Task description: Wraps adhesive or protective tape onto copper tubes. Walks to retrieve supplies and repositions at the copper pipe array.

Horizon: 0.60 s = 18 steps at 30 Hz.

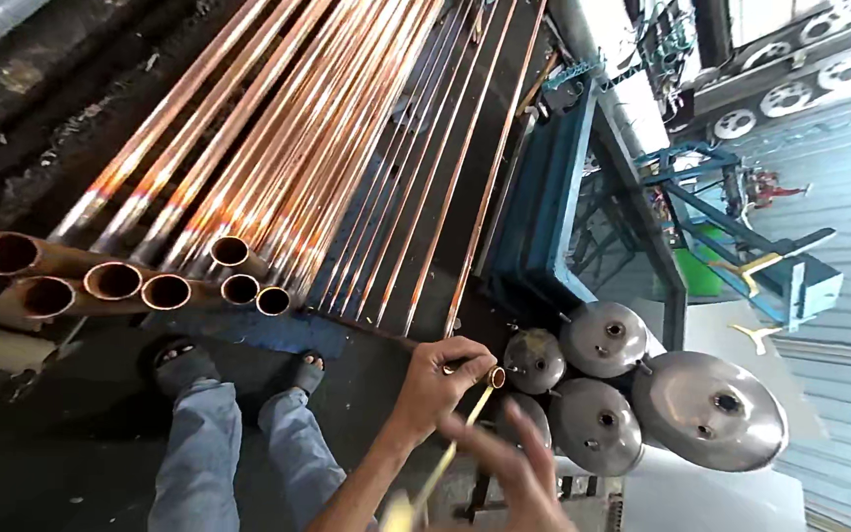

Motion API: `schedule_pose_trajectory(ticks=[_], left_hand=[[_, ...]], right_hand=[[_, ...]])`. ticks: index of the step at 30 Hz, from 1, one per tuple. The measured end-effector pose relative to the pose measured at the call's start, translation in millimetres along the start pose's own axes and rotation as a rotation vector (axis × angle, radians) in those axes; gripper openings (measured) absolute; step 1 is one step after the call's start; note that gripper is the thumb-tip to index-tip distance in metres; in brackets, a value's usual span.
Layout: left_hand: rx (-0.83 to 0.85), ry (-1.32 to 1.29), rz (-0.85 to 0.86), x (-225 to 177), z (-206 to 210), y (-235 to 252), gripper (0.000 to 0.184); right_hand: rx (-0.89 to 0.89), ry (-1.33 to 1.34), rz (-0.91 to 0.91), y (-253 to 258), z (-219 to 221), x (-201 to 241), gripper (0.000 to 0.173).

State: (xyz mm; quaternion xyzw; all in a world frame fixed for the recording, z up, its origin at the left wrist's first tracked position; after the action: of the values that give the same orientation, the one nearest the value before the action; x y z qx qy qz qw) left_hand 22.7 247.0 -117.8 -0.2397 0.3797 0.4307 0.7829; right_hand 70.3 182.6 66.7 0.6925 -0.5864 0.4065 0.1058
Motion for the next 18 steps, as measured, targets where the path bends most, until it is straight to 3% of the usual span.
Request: schedule_pose_trajectory(ticks=[3, 6, 9, 12, 15, 18], left_hand=[[-0.091, 0.037, -0.094, -14, -11, -20, 0.008], [-0.029, 0.082, 0.075, -10, -9, -12, 0.016], [-0.021, 0.102, 0.134, -14, -13, -13, 0.019], [-0.045, 0.065, 0.146, -15, -22, -12, 0.024], [-0.036, 0.005, 0.130, -15, -26, -9, 0.026], [-0.035, -0.012, 0.130, -14, -28, -9, 0.025]], right_hand=[[0.088, -0.085, -0.138, 82, -40, -19, 0.033], [0.035, -0.206, 0.026, 128, -98, -86, 0.042], [-0.006, -0.295, 0.203, 96, -138, -162, 0.048], [-0.003, -0.229, 0.262, 10, -120, -213, 0.055], [0.016, -0.108, 0.245, -63, -64, -193, 0.054], [0.133, -0.182, 0.129, -58, -20, -112, 0.044]])
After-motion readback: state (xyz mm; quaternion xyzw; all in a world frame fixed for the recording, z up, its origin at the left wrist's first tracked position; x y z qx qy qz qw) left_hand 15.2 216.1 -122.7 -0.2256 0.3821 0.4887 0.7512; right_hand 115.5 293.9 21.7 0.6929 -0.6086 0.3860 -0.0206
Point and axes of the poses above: each hand's wrist, its own y-axis towards the middle knuckle, its own z-axis out of the palm, x = y × z, the point moved 10 cm from there along y, towards the middle knuckle, and after that the axes turned 8 degrees about y, right-handed, at the moved point
